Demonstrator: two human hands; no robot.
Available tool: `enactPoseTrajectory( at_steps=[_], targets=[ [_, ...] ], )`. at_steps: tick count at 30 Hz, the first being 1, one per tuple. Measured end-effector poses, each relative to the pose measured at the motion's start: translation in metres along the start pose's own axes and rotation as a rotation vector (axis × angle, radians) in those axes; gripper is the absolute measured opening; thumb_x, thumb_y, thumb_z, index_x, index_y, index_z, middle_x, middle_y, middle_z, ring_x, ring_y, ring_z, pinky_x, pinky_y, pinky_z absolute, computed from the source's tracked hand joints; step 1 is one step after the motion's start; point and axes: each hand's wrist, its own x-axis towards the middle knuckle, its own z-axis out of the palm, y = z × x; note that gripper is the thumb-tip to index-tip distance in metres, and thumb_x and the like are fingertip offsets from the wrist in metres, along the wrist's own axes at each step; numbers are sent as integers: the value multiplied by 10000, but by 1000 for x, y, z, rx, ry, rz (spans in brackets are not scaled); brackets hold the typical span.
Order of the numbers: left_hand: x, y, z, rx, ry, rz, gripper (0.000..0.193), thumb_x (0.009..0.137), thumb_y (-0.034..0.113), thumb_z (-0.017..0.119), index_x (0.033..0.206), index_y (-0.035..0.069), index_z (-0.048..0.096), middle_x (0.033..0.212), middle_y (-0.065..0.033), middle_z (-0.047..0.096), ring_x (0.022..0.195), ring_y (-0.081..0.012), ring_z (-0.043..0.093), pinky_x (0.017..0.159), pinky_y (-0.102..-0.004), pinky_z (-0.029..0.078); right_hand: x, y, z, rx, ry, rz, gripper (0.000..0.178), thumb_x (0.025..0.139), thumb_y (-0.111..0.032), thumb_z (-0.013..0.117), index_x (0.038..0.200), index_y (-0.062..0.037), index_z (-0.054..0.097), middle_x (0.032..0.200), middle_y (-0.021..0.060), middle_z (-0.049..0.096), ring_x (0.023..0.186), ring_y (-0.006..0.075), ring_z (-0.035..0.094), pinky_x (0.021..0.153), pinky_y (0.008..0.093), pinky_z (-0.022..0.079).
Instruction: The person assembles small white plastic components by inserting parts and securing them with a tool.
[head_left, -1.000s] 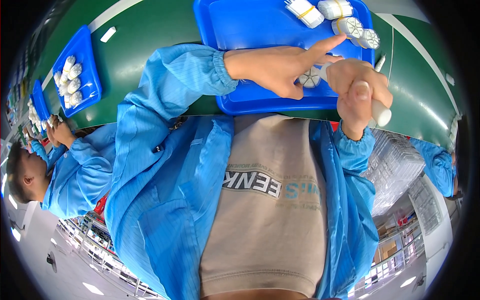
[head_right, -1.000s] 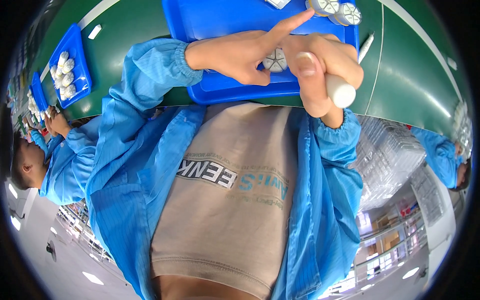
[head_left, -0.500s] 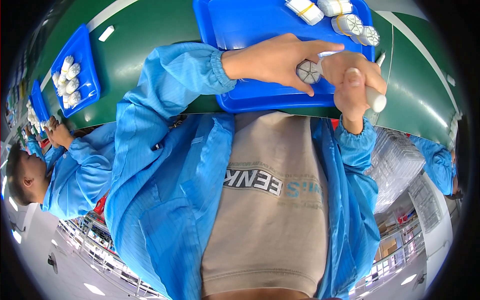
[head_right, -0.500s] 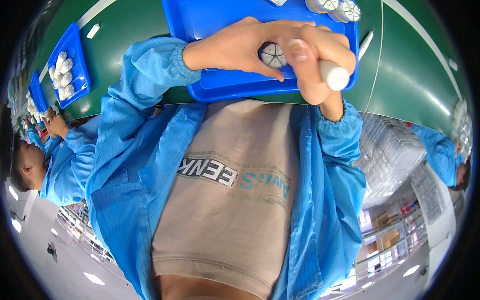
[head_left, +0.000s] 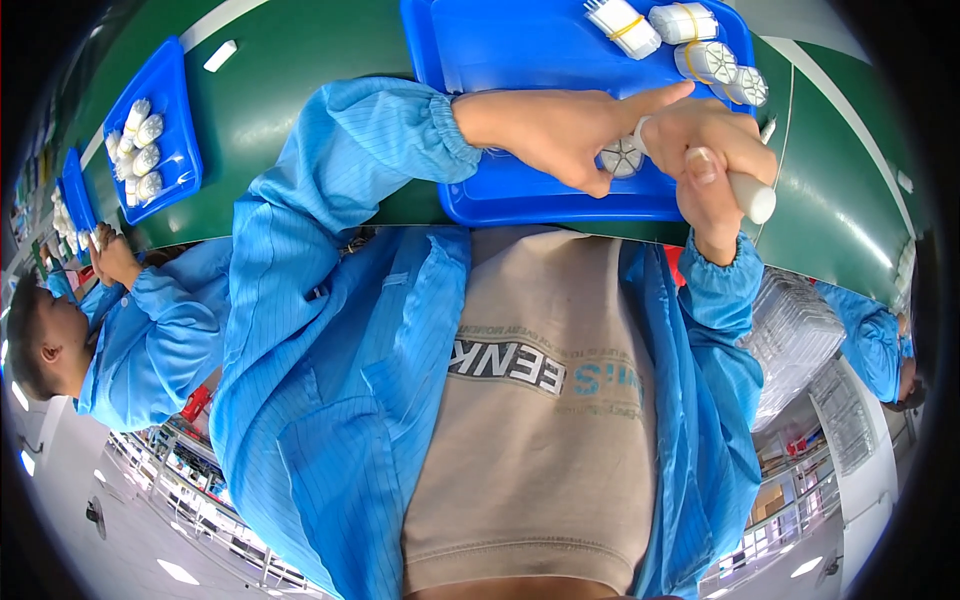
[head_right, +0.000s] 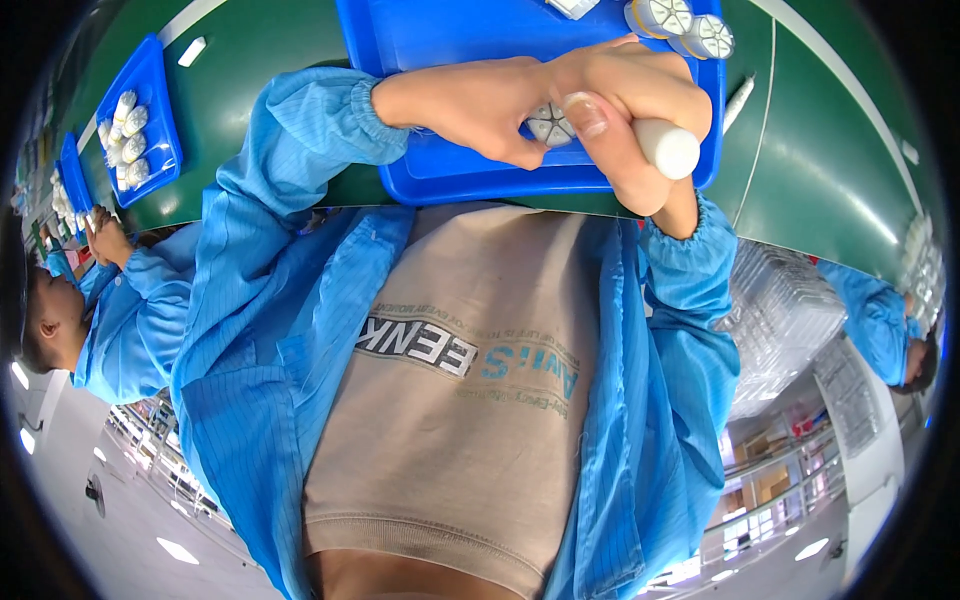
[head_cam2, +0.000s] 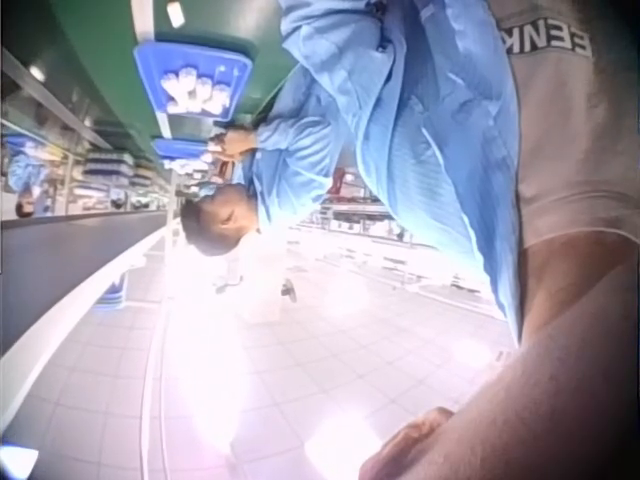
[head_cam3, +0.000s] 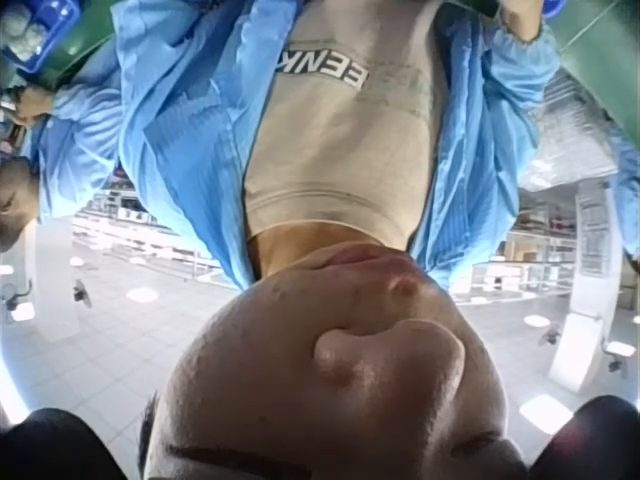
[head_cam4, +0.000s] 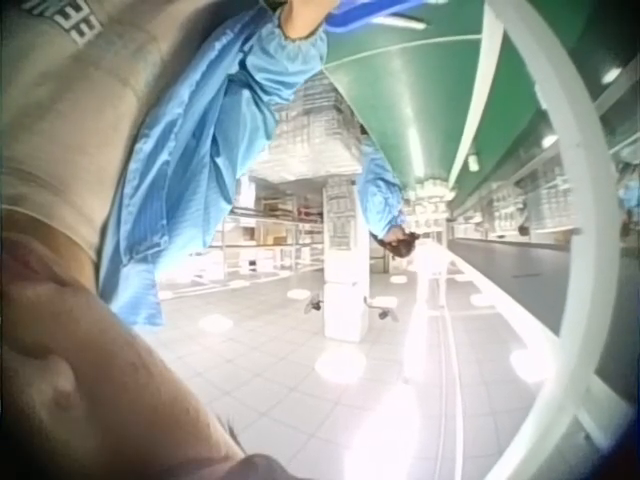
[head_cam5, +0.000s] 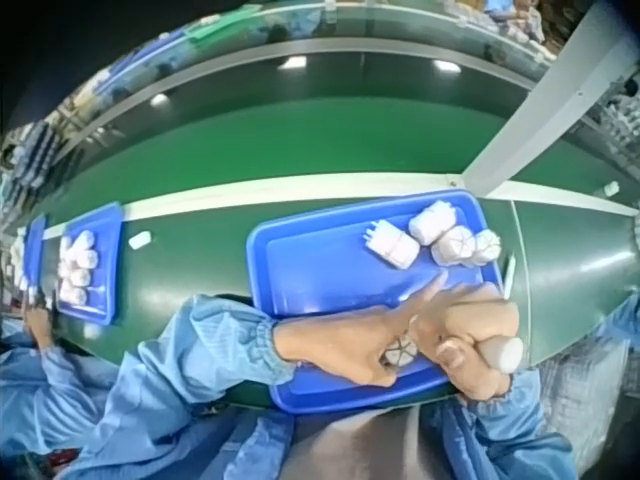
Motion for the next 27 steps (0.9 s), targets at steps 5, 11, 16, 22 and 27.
enactPoseTrajectory(
  at_steps=[5, 11, 16, 22, 27],
  targets=[
    [4, -20, 13, 3, 184, 216, 1132, 779, 63, 699, 1596, 59, -85, 934, -237, 652, 752, -319, 656, 659, -392, 504, -5, 9, -5, -1, 4, 10, 170, 818, -74, 620, 783, 88, 657, 650, 139, 635, 561, 223, 604, 542, 324, 474],
    [-2, -9, 7, -182, 227, 175, 1033, 795, 141, 790, 1608, 128, 152, 1498, -232, 448, 1357, -351, 494, 1110, -425, 419, -9, 9, -13, -24, 14, 35, 184, 824, -90, 615, 802, 80, 679, 663, 130, 648, 571, 221, 605, 547, 330, 476],
    [-1, -12, 8, -99, 216, 109, 1050, 793, 174, 819, 1609, 132, 159, 1533, -206, 424, 1356, -359, 494, 1104, -430, 428, -7, 7, -4, 6, 86, 36, 185, 827, -97, 618, 808, 75, 685, 655, 113, 644, 581, 215, 601, 550, 330, 473],
    [-1, -20, 10, -45, 201, 123, 1052, 811, 158, 801, 1614, 135, 122, 1561, -179, 403, 1338, -361, 515, 1101, -431, 437, 2, -3, -2, -177, -80, 40, 119, 804, -19, 636, 837, 81, 691, 675, 130, 655, 574, 227, 608, 547, 314, 476],
    [-1, -17, 10, -63, 159, 64, 1061, 805, 148, 807, 1613, 130, 120, 1576, -177, 381, 1318, -368, 531, 1096, -427, 443, -9, 11, 5, 16, 57, -6, 141, 873, -40, 614, 765, 51, 615, 639, 117, 587, 514, 191, 517, 491, 314, 394]
  ],
)
